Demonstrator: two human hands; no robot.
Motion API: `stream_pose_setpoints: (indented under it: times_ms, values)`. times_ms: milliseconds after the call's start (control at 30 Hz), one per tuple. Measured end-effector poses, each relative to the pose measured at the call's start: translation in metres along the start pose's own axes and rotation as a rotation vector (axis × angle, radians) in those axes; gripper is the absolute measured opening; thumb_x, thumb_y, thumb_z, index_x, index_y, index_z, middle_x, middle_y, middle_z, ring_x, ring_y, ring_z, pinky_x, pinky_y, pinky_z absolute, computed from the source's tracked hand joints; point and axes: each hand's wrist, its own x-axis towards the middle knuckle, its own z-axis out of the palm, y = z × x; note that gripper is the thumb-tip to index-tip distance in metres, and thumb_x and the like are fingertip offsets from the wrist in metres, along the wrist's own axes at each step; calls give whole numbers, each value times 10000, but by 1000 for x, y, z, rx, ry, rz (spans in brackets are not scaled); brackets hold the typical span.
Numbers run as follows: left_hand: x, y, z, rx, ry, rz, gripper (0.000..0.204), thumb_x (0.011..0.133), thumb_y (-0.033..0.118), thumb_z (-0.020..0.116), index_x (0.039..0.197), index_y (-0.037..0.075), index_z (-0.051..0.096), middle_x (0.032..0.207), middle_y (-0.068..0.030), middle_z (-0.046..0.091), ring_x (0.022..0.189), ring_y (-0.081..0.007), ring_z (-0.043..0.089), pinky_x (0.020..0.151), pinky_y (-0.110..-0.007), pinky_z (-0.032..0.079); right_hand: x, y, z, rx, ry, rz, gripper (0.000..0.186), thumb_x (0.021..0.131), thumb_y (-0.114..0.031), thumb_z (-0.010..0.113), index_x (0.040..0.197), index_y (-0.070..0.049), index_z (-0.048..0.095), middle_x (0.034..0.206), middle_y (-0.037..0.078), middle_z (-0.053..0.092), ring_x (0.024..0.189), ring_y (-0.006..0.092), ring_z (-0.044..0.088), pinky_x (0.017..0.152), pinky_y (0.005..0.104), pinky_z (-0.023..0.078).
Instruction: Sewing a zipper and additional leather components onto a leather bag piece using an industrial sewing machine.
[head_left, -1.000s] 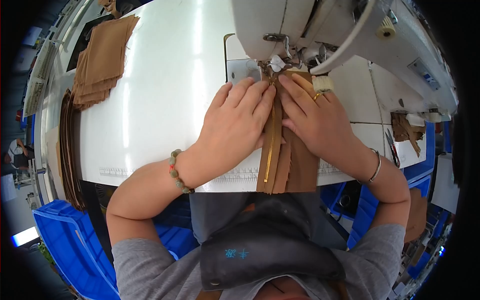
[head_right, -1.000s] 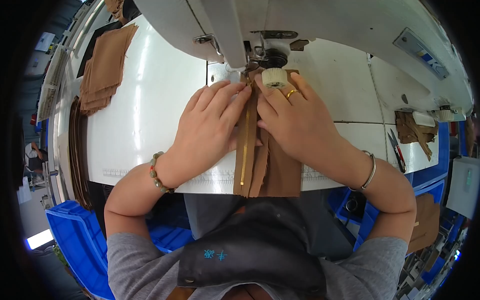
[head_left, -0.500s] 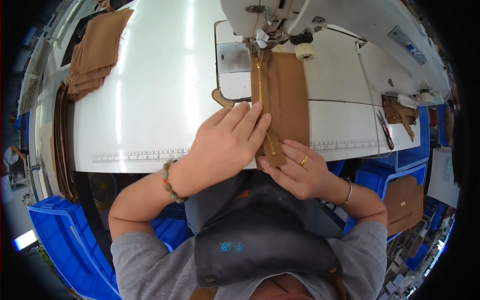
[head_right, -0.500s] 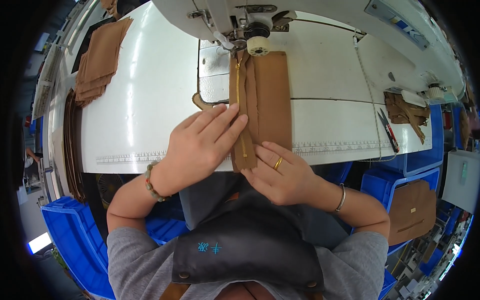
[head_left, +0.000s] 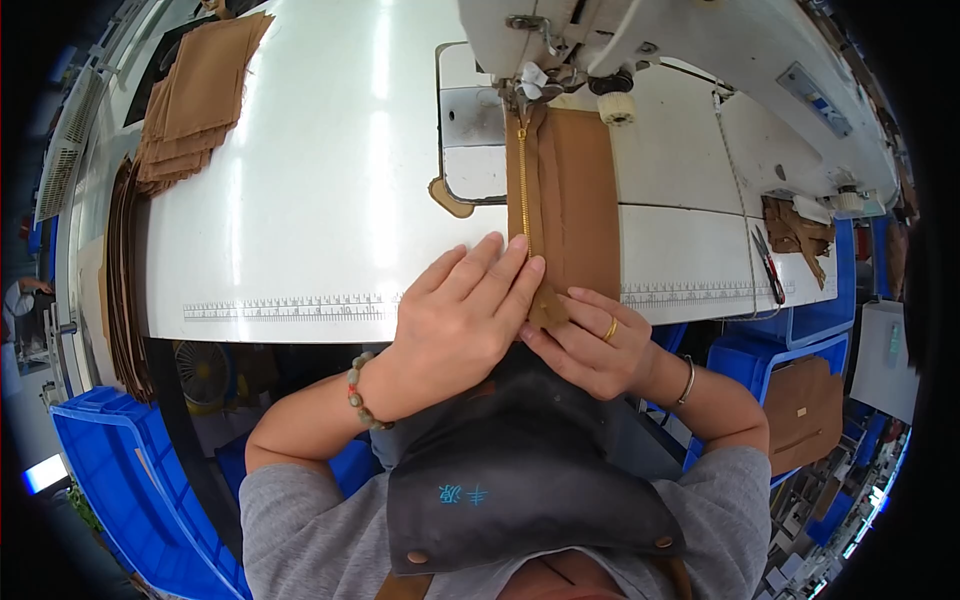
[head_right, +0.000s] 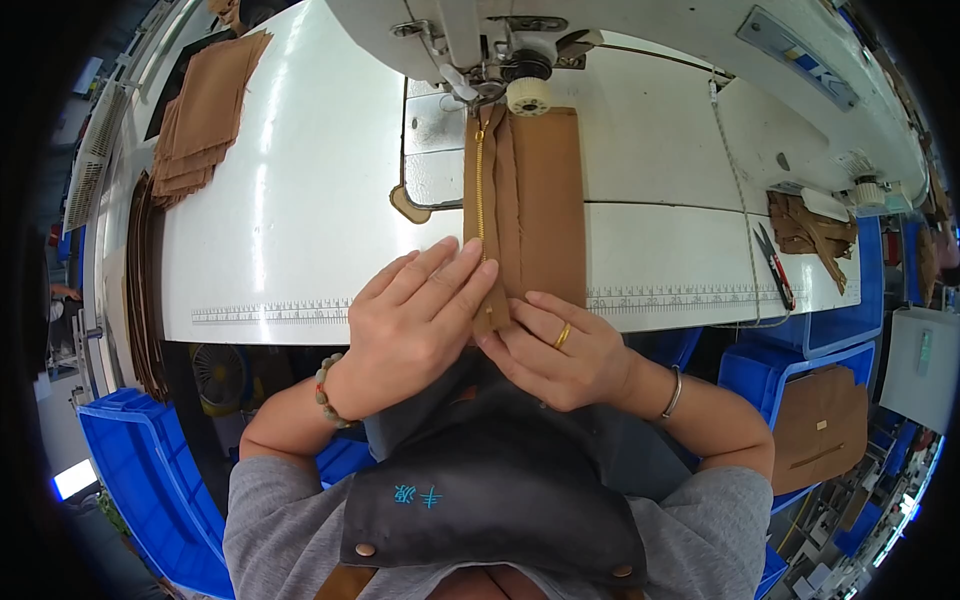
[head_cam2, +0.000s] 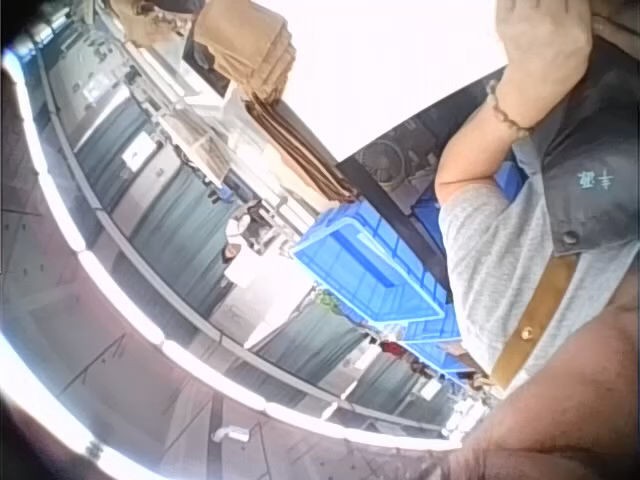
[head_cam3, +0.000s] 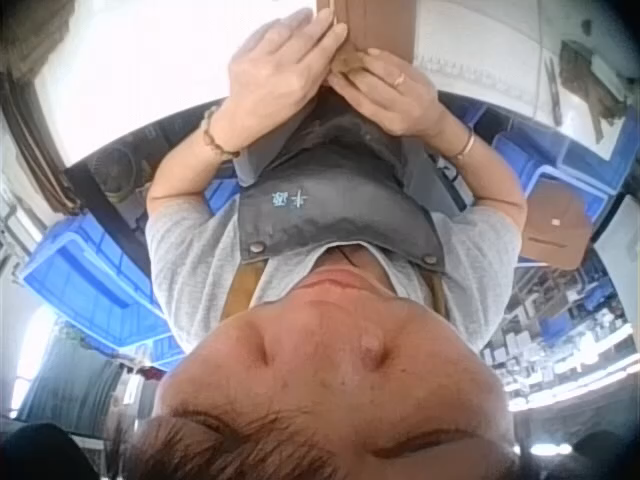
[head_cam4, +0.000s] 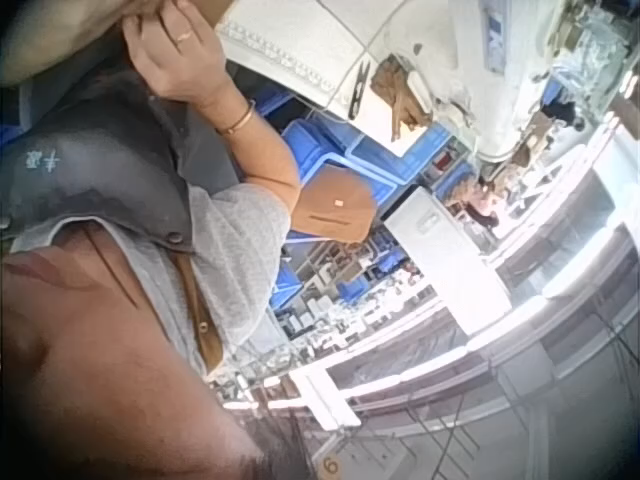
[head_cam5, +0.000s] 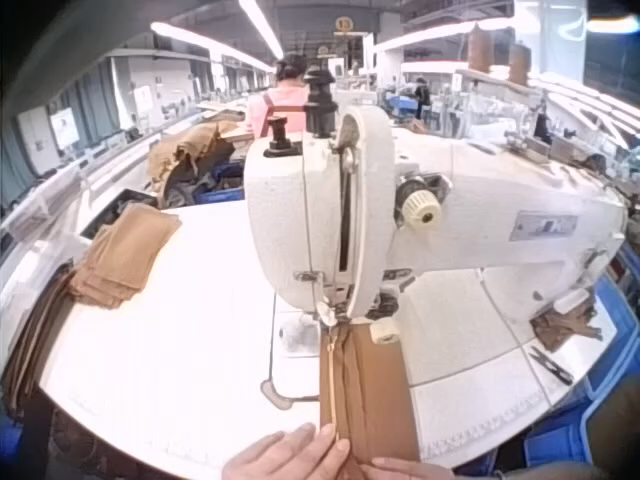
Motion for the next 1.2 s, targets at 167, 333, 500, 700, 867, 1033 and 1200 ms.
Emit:
stream_pose_setpoints:
  times_ms: [167,333,500,700,867,1033,1200]
  values:
    - [-1,0,-4,-21,-34,-21,516,712,181,767,1219,85,767,1294,-104,736,1178,-276,706,948,-419,584,2,1,-2,26,6,-19,201,820,-179,766,1008,-111,792,974,15,692,953,208,714,1026,388,572]
    - [-1,1,-13,-60,-130,-60,604,686,239,799,1274,110,746,1361,-89,706,1243,-282,668,1000,-454,558,26,14,-29,320,-30,82,200,806,-249,828,921,-107,748,939,30,678,934,225,704,962,380,594]
    - [1,4,-17,-30,-180,-59,652,678,269,798,1310,124,731,1392,-82,690,1251,-273,655,1025,-466,542,59,81,-19,164,-135,211,347,842,-333,836,1046,-77,722,1075,65,670,979,301,675,821,380,591]
    - [1,5,-15,10,-176,-54,660,678,282,794,1319,138,730,1401,-82,686,1236,-281,662,1024,-462,542,64,108,20,68,-249,238,576,896,-493,746,1311,-95,712,1378,144,643,1079,351,665,912,414,562]
    - [-12,9,-9,-47,-153,-70,631,730,344,816,1327,159,729,1421,-110,675,1253,-309,662,1046,-463,528,59,105,16,82,-344,266,784,832,-588,759,1434,-104,624,1509,179,545,1372,386,563,1017,469,540]
    - [-34,14,-9,-70,-96,-32,656,800,522,823,1371,217,713,1432,-96,674,1355,-317,616,1166,-482,429,63,103,8,103,-371,267,858,766,-634,789,1410,-86,644,1515,194,545,1308,403,590,1047,493,511]
    - [-70,-20,-43,61,-49,-149,577,861,550,796,1318,202,740,1414,-59,690,1360,-316,610,1178,-501,420,69,102,6,91,-351,214,914,724,-645,806,1411,-65,640,1526,196,537,1357,406,567,1067,495,497]
